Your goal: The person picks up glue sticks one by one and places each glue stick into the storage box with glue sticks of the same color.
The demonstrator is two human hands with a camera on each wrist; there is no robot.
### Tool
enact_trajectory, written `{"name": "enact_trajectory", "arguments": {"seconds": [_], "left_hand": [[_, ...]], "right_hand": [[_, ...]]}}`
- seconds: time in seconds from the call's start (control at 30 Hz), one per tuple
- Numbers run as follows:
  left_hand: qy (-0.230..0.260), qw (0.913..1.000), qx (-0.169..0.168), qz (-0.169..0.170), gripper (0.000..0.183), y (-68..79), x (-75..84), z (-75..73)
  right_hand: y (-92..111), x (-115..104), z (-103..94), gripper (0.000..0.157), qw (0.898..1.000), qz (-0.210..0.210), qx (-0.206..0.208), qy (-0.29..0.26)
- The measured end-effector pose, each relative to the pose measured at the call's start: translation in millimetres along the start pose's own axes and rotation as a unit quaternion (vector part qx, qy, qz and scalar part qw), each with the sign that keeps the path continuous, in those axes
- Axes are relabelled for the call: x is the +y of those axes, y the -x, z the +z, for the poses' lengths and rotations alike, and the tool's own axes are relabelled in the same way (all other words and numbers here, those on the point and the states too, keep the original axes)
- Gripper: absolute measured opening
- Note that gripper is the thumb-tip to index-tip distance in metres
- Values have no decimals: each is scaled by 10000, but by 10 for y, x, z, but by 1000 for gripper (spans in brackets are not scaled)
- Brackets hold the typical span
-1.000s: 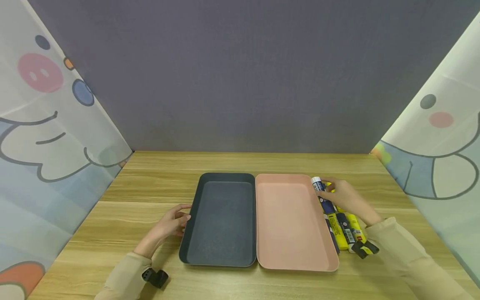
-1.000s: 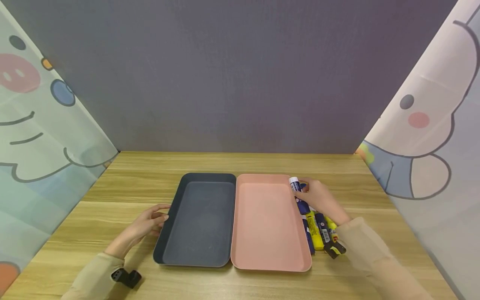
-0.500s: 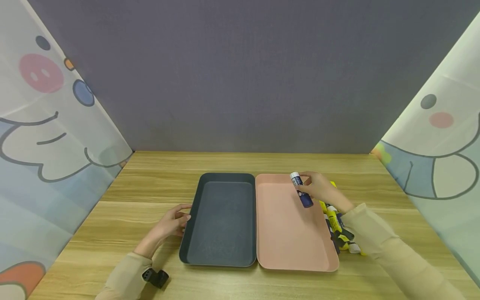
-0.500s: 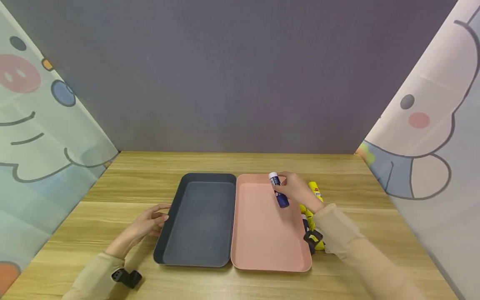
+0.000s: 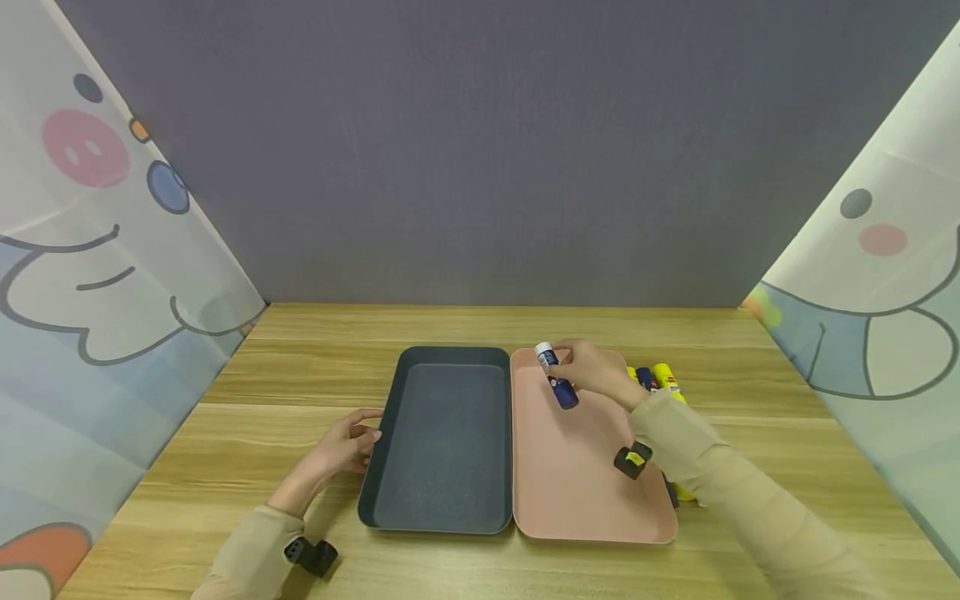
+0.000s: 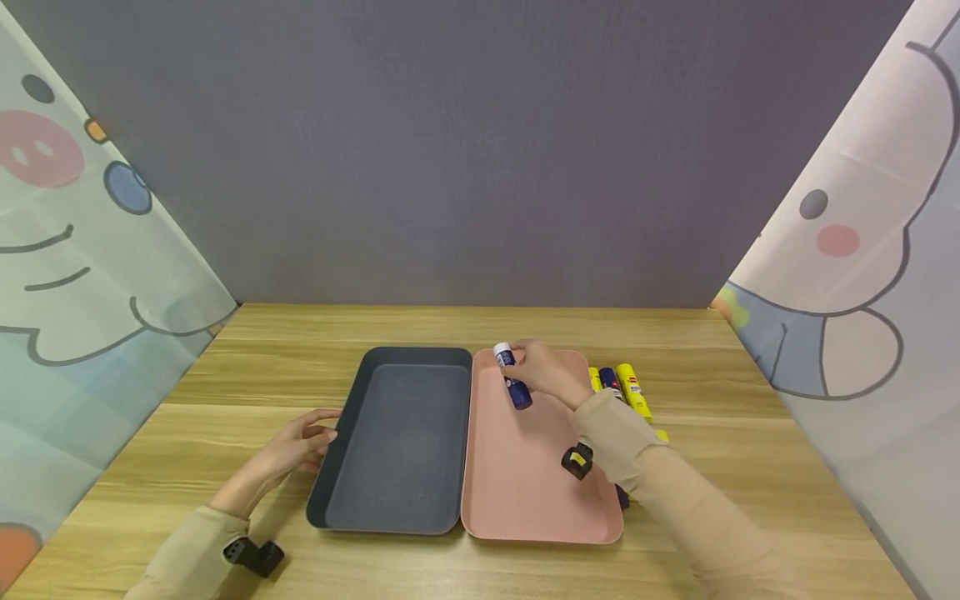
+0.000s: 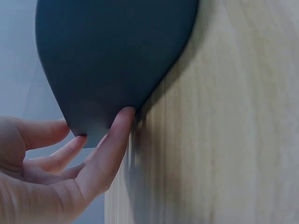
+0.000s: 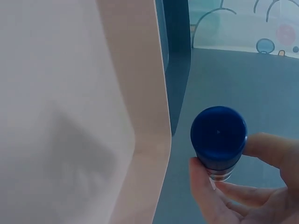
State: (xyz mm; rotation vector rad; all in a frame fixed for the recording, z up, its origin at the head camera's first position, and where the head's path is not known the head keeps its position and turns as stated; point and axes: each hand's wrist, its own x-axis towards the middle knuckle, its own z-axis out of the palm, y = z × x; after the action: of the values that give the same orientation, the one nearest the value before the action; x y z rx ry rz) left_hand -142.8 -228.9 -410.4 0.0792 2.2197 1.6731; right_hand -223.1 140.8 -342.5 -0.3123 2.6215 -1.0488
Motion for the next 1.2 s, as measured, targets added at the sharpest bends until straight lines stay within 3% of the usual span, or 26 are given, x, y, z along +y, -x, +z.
{"name": "enact_trajectory", "arguments": {"seconds": [0.13,0.27,1.2], "left_hand": [[22,10000,-19,12,47,1,1,-3],[30,10000,-10,7,47,3,6,-1],[24,10000,11,-18,47,2,3,2]], "right_hand": [[-71,-67,59,54,9971,122,-312,-680],[-133,-130,113,54,9937,189,-438,-1018],[-529,-584,573,49,9911,498,-369,-1179]]}}
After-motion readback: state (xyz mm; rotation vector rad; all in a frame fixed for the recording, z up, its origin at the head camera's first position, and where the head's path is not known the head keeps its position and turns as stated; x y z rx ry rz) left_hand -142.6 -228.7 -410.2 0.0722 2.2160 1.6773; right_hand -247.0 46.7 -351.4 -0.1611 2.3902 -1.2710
